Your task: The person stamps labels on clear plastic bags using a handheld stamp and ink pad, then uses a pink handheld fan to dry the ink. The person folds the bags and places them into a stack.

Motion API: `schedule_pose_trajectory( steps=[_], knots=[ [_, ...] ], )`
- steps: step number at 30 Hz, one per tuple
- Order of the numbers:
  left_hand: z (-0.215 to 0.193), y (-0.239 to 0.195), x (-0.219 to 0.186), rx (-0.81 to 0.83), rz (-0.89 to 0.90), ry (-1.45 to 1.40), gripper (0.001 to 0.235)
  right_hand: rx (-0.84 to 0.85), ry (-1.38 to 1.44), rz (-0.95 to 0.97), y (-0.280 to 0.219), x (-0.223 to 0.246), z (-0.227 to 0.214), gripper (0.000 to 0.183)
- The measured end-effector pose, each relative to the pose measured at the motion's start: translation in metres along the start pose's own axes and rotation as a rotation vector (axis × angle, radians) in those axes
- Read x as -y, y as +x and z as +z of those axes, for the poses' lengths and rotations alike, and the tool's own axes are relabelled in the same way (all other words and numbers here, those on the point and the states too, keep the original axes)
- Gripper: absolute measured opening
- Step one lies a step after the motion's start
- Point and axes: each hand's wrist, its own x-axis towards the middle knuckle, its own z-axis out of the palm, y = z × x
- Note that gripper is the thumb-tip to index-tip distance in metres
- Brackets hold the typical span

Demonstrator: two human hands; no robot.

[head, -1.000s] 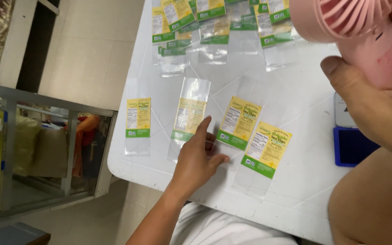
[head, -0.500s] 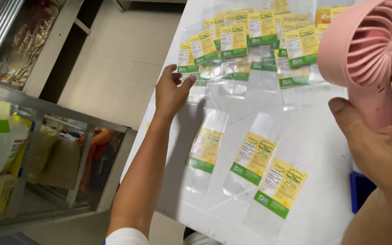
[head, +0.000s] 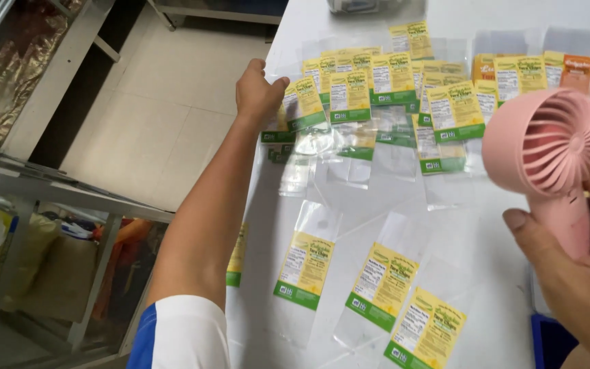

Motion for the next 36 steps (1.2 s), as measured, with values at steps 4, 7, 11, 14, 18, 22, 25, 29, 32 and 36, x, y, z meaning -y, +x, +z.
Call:
schedule_pose_trajectory(
  steps=[4,7,11,14,18,22,25,29,32,36],
  knots=[
    [-0.005,0.013,0.000,0.087,0.024,0.054,0.064,0.058,-0.048,-0.119,0.022,0.018,0.020,0.056],
    [0.002,0.025,0.003,0.151,0.054,0.057,0.073,0.057,-0.132,-0.197,0.044,0.033,0.038,0.058],
    [0.012,0.045,0.009,0.190,0.119,0.102,0.084,0.085,-0.174,-0.358,0.084,0.039,0.063,0.057],
    [0.016,0.056,0.009,0.210,0.129,0.212,0.078,0.123,-0.216,-0.416,0.109,0.032,0.077,0.053],
    [0.015,0.058,0.000,0.237,0.094,0.236,0.080,0.133,-0.213,-0.433,0.126,0.026,0.084,0.046],
    [0.011,0.055,-0.010,0.268,0.005,0.216,0.077,0.111,-0.204,-0.354,0.128,0.019,0.089,0.046],
    [0.008,0.049,-0.014,0.230,-0.025,0.175,0.054,0.129,-0.218,-0.360,0.126,0.016,0.093,0.045],
    [0.007,0.053,0.005,0.039,0.268,0.034,0.012,0.167,-0.211,-0.337,0.118,0.018,0.096,0.049],
    [-0.021,0.030,0.001,0.093,0.420,-0.393,0.015,0.180,-0.217,-0.331,0.107,0.017,0.089,0.047],
    [-0.096,-0.032,-0.004,0.230,0.381,-0.490,0.007,0.254,-0.061,-0.311,0.084,0.016,0.074,0.046]
  ],
)
